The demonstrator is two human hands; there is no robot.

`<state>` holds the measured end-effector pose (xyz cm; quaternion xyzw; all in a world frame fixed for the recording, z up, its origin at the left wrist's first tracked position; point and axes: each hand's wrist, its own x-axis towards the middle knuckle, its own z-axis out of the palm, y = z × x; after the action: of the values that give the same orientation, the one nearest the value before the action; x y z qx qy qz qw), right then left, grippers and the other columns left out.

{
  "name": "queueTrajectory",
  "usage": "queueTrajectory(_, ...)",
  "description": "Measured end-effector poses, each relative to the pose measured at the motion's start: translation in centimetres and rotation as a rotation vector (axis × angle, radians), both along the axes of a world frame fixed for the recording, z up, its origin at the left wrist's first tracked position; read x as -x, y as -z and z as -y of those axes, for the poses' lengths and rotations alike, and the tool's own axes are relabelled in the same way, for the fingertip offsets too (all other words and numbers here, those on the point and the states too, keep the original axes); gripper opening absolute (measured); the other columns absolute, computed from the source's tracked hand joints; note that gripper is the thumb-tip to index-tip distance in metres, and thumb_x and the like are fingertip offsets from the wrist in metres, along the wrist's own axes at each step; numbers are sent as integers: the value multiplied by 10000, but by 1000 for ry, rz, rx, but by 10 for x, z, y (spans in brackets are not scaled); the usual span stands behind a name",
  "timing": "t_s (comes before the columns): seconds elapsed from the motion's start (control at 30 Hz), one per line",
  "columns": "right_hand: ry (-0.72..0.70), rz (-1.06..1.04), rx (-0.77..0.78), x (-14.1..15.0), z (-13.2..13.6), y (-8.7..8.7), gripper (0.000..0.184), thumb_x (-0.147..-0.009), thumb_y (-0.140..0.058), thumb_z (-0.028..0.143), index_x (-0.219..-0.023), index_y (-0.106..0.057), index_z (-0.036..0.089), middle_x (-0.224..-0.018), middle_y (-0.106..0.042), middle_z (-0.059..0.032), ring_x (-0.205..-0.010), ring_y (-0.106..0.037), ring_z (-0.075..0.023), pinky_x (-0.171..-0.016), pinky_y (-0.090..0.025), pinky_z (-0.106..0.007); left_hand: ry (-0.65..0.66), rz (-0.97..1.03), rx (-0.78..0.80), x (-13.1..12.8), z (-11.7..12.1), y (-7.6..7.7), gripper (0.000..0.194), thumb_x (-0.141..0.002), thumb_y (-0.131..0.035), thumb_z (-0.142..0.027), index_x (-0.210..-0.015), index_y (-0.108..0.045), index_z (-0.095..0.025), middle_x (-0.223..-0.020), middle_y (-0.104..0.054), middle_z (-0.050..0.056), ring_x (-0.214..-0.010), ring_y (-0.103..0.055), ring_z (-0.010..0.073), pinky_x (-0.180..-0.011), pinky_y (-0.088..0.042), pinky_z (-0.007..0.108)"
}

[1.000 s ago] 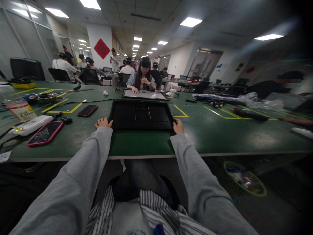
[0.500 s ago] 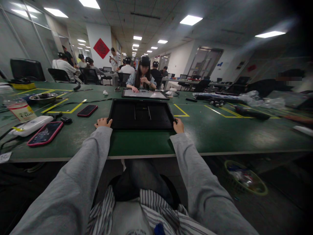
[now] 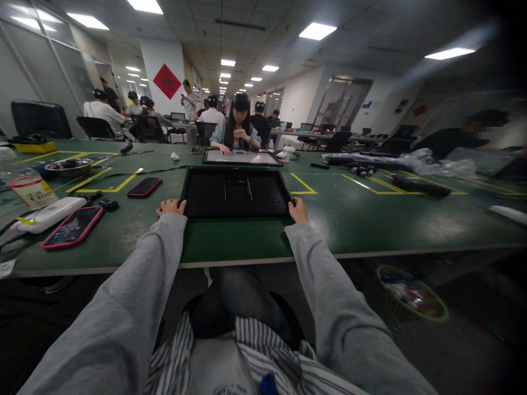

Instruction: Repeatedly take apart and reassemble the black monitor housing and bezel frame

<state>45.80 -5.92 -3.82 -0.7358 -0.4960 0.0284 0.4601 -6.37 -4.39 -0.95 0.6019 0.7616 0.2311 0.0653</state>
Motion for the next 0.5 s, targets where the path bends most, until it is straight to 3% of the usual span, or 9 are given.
queueTrajectory(0.17, 4, 37, 62, 4, 5, -5, 468, -835, -503, 176, -1297, -581, 169, -1262, -664, -164, -1212, -578, -319, -1067, -418, -531, 0, -18, 6, 1, -3, 1, 538, -952, -349, -580, -1311, -623, -287, -1469, -514, 114, -1376, -367, 334, -1105, -294, 606)
queueTrajectory(0.5, 46, 111, 172, 21, 17, -19, 452, -913, -438, 168, -1354, -533, 170, -1316, -615, -166, -1256, -496, -304, -1054, -373, -503, -25, -57, -19, -4, -1, -3, 518, -964, -356, -545, -1296, -633, -261, -1447, -541, 114, -1358, -385, 318, -1088, -311, 594)
